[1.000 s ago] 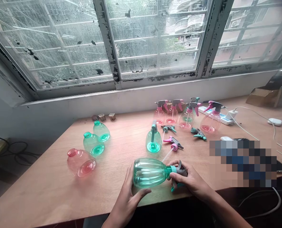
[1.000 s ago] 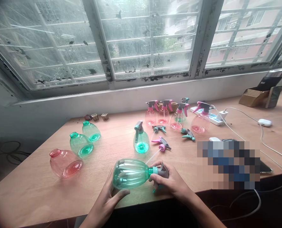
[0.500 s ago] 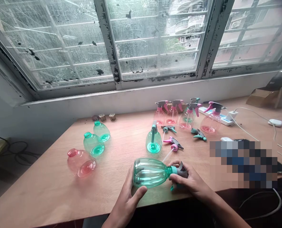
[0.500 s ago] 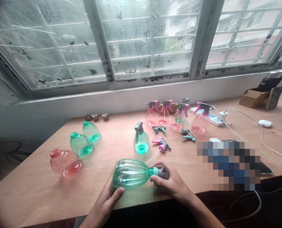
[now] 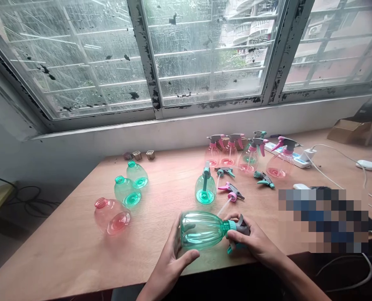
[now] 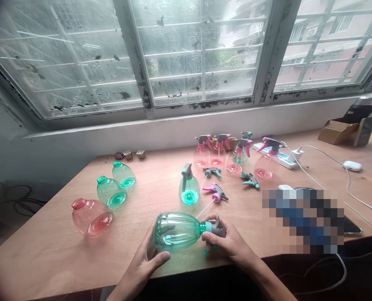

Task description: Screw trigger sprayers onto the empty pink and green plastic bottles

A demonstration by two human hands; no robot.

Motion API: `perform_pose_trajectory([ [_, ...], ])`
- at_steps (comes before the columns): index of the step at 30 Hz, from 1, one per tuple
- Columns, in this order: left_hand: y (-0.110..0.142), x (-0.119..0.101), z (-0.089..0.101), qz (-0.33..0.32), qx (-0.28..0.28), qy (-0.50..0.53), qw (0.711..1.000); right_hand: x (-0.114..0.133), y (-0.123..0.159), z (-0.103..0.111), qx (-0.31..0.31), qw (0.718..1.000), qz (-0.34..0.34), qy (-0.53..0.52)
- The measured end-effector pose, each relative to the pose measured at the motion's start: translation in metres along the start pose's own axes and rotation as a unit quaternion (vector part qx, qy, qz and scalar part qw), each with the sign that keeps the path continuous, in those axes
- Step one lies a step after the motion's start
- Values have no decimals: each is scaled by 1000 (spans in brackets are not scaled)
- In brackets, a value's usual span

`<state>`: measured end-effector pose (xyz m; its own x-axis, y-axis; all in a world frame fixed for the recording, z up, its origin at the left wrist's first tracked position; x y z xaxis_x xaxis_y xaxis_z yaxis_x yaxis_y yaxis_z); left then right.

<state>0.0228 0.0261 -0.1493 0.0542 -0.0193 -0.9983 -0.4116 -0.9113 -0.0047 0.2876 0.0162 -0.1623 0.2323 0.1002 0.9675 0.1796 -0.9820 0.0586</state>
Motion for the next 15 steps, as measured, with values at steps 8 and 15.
perform_pose_trajectory([
  [8, -2, 0, -7, -14, -13, 34, 999, -9, -2, 4, -23, 999, 4, -25],
  [15, 2, -3, -10, 2, 1, 34, 999, -14, -1, 6, -20, 1000, 6, -22],
])
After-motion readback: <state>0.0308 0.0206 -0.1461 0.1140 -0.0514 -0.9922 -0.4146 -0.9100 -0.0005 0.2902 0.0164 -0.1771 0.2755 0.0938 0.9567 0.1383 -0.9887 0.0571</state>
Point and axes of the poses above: each hand's wrist, its own y-axis away from the middle knuckle, its own z-axis out of the back of the hand, x = y × z, the point moved 1 cm from there along -y, towards the middle knuckle, and after that the axes turned 1 degree about -z, right-handed, at the moved point
